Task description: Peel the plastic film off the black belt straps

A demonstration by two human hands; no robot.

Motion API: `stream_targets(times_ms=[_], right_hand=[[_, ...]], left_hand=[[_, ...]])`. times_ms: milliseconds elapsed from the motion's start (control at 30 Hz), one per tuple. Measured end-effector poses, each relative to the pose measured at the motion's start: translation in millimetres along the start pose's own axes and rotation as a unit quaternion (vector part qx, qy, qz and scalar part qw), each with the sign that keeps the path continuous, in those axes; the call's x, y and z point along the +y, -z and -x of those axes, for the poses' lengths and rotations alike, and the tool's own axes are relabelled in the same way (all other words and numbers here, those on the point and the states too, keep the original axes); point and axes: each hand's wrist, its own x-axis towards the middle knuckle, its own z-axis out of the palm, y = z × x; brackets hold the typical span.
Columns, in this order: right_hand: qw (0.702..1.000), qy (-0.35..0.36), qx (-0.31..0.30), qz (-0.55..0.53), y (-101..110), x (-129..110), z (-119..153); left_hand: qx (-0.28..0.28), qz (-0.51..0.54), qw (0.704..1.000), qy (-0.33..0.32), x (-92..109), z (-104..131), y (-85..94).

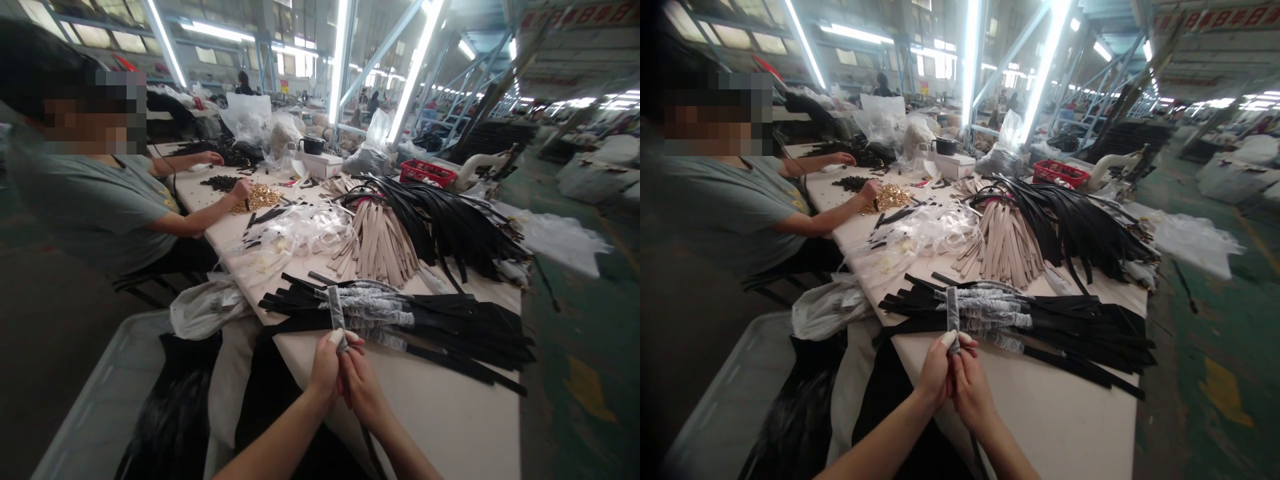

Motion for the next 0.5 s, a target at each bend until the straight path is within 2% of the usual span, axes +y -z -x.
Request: stream_targets(times_ms=[167, 233, 333, 433, 500], right_hand=[[0.999, -0.027, -0.031, 0.002, 0.2, 11.4, 6.9], [0.999, -0.023, -0.032, 0.003, 0.8, 12.3, 5.6], [1.000, -0.010, -0.026, 0.005, 2.7, 11.2, 0.1], [0.999, 0.022, -0.022, 0.026, 5.1, 9.4, -3.7], [0.998, 0.037, -0.015, 0.049, 6.7, 8.5, -3.6]], left_hand=[[-0.020, 0.038, 0.999, -0.013, 46.9, -28.0, -1.9], [-0.019, 0.024, 0.999, -0.034, 53.7, -36.1, -6.1], [-0.017, 0.006, 0.999, -0.039, 34.9, -32.0, -8.2], [0.003, 0.020, 1.000, 0.008, 6.8, -20.6, -1.2], [0.021, 0.045, 0.998, 0.044, -1.2, -16.8, 6.6]])
